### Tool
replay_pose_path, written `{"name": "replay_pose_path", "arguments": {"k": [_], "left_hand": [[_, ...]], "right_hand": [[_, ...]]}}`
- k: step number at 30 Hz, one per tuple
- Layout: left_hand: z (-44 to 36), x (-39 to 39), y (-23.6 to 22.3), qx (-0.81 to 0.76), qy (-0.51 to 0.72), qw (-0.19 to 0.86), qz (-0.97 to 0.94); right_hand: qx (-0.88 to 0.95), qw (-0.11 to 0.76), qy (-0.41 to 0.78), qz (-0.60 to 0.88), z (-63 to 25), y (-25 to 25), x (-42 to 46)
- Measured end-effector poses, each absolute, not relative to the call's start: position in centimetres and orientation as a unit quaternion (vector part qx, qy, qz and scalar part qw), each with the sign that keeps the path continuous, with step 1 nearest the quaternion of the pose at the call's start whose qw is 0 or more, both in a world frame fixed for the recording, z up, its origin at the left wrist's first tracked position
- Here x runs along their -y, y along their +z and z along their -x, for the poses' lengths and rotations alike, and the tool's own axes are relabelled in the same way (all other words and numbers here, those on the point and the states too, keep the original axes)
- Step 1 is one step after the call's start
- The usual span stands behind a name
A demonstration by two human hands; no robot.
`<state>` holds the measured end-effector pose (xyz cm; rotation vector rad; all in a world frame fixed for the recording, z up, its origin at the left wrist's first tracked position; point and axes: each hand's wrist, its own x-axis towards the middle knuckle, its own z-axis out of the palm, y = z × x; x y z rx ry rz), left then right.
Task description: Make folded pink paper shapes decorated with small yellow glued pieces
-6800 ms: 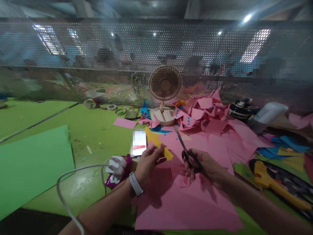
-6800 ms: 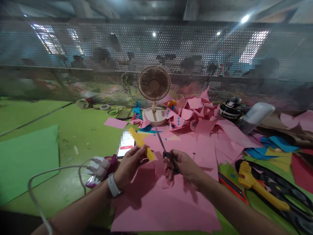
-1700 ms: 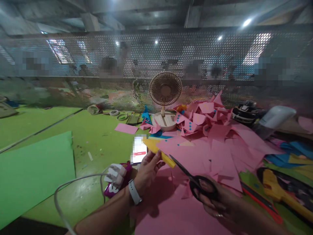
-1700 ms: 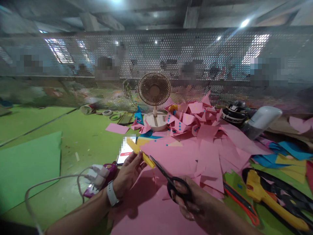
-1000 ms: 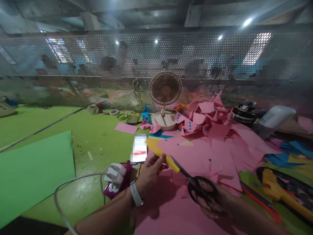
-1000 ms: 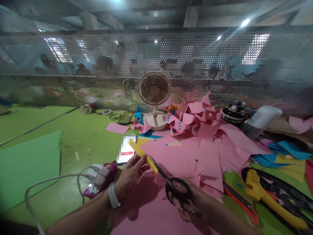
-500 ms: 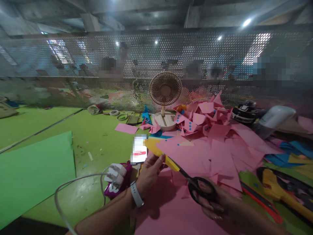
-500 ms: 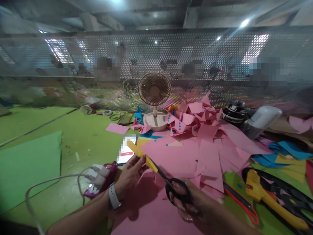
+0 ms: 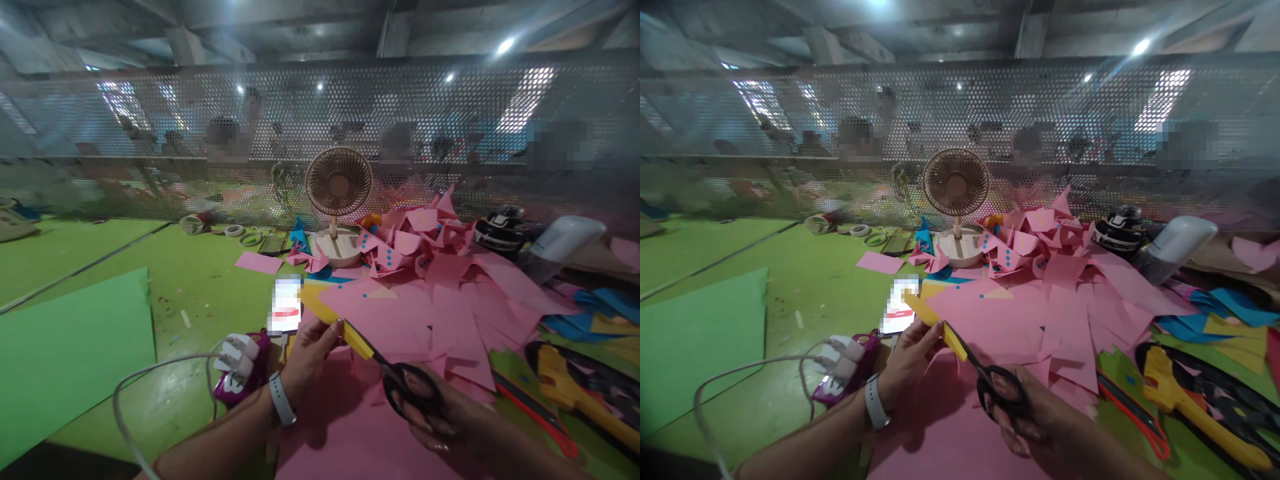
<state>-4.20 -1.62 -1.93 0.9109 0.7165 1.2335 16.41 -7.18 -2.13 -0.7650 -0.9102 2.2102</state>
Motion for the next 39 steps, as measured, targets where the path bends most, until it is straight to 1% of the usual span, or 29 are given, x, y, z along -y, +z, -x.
{"name": "replay_pose_path", "arguments": {"k": [8,14,23,39], "left_hand": [[4.2,1.6,-1.2,-0.329,0.551,0.667,-0.380],[4.8,1.3,-0.2,-0.331,0.589,0.651,-0.346],[4.4,1.6,-0.5,-0.326,0.585,0.652,-0.356],[4.1,1.8,-0.4,-0.317,0.594,0.656,-0.342]], "right_hand": [[0.335,0.303,0.835,0.315,-16.7,-2.3,7.1],[0.335,0.295,0.841,0.307,-16.9,-2.0,7.0],[0.329,0.304,0.830,0.332,-16.2,-1.1,7.2],[0.314,0.327,0.851,0.267,-16.7,-2.8,7.2]]}}
